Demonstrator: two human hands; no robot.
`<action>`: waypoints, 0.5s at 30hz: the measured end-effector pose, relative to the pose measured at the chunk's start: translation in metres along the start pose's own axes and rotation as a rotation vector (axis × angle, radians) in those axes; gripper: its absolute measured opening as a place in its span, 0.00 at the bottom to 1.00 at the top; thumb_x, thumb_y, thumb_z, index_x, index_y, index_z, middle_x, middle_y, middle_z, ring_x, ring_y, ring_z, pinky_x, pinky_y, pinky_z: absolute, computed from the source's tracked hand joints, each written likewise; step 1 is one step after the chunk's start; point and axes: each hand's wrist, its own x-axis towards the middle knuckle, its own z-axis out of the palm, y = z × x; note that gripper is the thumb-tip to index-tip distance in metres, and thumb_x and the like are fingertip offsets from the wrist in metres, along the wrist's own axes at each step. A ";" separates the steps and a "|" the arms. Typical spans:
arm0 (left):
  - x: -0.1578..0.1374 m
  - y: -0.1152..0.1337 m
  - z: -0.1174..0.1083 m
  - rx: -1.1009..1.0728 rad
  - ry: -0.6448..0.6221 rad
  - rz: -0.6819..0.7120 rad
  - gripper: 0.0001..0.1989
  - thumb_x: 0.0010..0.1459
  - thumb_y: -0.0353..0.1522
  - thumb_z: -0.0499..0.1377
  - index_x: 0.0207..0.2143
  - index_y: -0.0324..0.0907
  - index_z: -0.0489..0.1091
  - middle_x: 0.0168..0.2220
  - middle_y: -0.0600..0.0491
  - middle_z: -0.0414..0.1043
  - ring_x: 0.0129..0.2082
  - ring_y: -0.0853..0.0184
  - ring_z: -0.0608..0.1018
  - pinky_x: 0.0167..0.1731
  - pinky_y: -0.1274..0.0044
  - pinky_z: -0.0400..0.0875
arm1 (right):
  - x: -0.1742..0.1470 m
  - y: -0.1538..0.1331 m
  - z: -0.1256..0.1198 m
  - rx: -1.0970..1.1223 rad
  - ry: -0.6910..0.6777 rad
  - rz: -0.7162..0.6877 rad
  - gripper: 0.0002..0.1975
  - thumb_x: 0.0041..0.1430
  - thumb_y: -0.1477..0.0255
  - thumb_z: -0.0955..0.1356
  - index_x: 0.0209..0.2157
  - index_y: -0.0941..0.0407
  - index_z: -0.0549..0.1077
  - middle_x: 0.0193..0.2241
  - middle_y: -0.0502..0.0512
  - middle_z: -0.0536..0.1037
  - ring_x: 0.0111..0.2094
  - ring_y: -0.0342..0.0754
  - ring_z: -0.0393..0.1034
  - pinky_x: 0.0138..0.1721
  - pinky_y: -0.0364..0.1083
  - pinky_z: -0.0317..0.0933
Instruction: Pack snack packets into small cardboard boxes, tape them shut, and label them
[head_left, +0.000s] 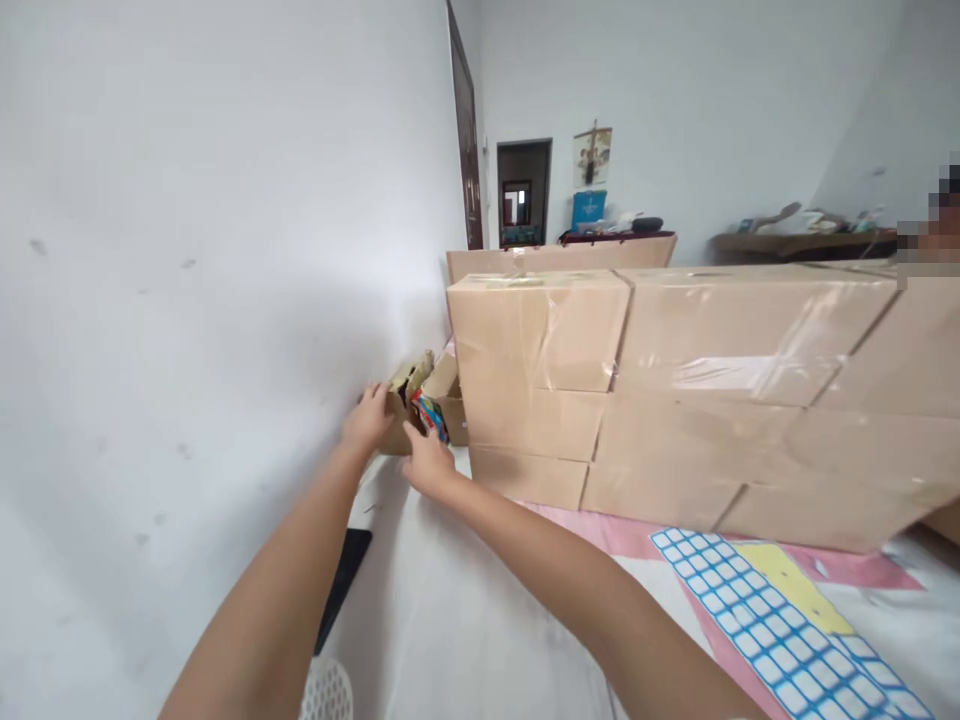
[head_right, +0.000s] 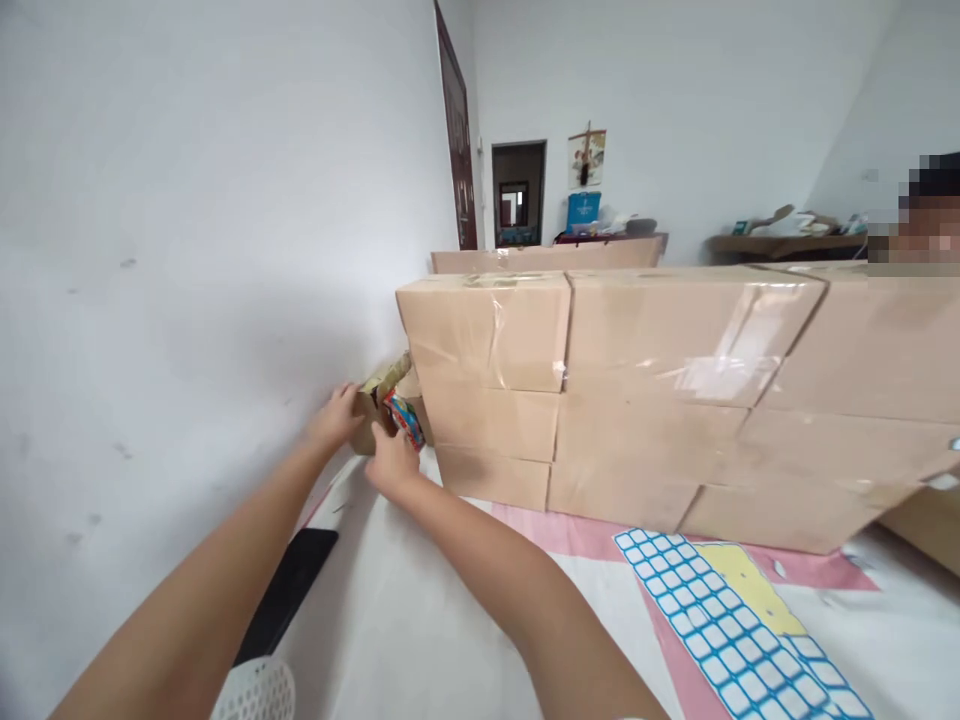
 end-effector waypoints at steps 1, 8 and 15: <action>0.007 -0.002 0.002 0.018 -0.026 -0.009 0.20 0.64 0.39 0.62 0.56 0.42 0.70 0.58 0.45 0.70 0.54 0.57 0.76 0.54 0.59 0.73 | 0.016 -0.002 0.004 0.024 -0.017 0.035 0.38 0.59 0.72 0.70 0.70 0.49 0.58 0.68 0.71 0.56 0.56 0.67 0.72 0.54 0.60 0.66; -0.004 -0.014 0.026 -0.011 -0.018 -0.058 0.14 0.66 0.40 0.61 0.46 0.39 0.73 0.44 0.50 0.76 0.42 0.63 0.79 0.44 0.65 0.77 | 0.057 0.023 0.024 0.219 -0.087 -0.018 0.40 0.55 0.78 0.72 0.69 0.56 0.61 0.75 0.68 0.32 0.69 0.68 0.55 0.66 0.60 0.53; -0.039 -0.005 0.016 -0.170 0.170 -0.056 0.09 0.64 0.36 0.61 0.40 0.39 0.73 0.41 0.51 0.77 0.43 0.63 0.79 0.48 0.64 0.75 | 0.031 0.039 0.017 0.532 0.047 -0.110 0.33 0.62 0.77 0.64 0.69 0.65 0.59 0.74 0.67 0.49 0.73 0.52 0.46 0.69 0.51 0.49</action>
